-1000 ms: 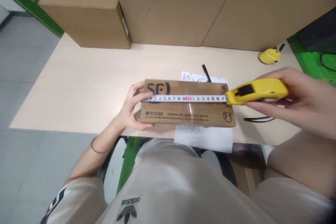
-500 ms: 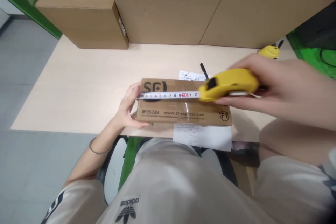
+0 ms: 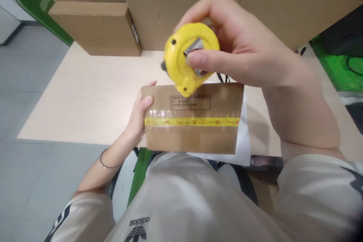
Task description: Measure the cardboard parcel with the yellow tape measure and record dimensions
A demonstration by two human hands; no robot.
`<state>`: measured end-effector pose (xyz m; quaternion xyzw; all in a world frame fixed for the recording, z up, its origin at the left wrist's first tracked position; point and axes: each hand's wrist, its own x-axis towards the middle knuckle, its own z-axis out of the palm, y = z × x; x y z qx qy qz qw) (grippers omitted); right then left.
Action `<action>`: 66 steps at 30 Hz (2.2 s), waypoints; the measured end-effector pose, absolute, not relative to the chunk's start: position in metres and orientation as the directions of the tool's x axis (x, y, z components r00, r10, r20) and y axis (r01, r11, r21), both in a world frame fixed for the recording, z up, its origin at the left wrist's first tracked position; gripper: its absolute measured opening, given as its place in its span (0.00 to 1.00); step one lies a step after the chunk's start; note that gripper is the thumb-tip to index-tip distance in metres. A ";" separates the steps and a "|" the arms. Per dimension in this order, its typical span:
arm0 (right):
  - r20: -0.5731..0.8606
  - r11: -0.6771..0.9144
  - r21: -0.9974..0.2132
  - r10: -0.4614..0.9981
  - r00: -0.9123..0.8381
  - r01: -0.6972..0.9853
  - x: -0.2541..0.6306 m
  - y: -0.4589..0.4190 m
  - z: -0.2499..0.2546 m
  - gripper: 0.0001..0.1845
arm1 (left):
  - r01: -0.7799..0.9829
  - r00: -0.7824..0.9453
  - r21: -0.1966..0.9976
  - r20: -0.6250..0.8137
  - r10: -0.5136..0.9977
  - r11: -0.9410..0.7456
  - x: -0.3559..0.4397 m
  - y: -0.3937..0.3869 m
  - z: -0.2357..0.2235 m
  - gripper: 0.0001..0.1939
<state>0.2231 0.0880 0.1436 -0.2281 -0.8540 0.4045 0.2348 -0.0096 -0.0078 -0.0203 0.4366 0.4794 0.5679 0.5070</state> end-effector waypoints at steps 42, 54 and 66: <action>-0.033 0.033 -0.948 0.979 -0.200 0.317 0.345 0.159 -0.080 0.25 | -0.165 -0.040 0.985 -0.062 0.997 0.055 -0.027 0.057 -0.056 0.19; -0.111 -0.045 -0.943 0.977 -0.183 0.329 0.342 0.166 -0.084 0.25 | -0.161 -0.035 0.986 -0.056 0.998 0.050 -0.028 0.060 -0.056 0.20; -0.147 -0.067 -0.926 0.970 -0.191 0.371 0.346 0.168 -0.090 0.21 | -0.132 -0.023 0.991 -0.039 0.999 0.036 -0.029 0.059 -0.057 0.20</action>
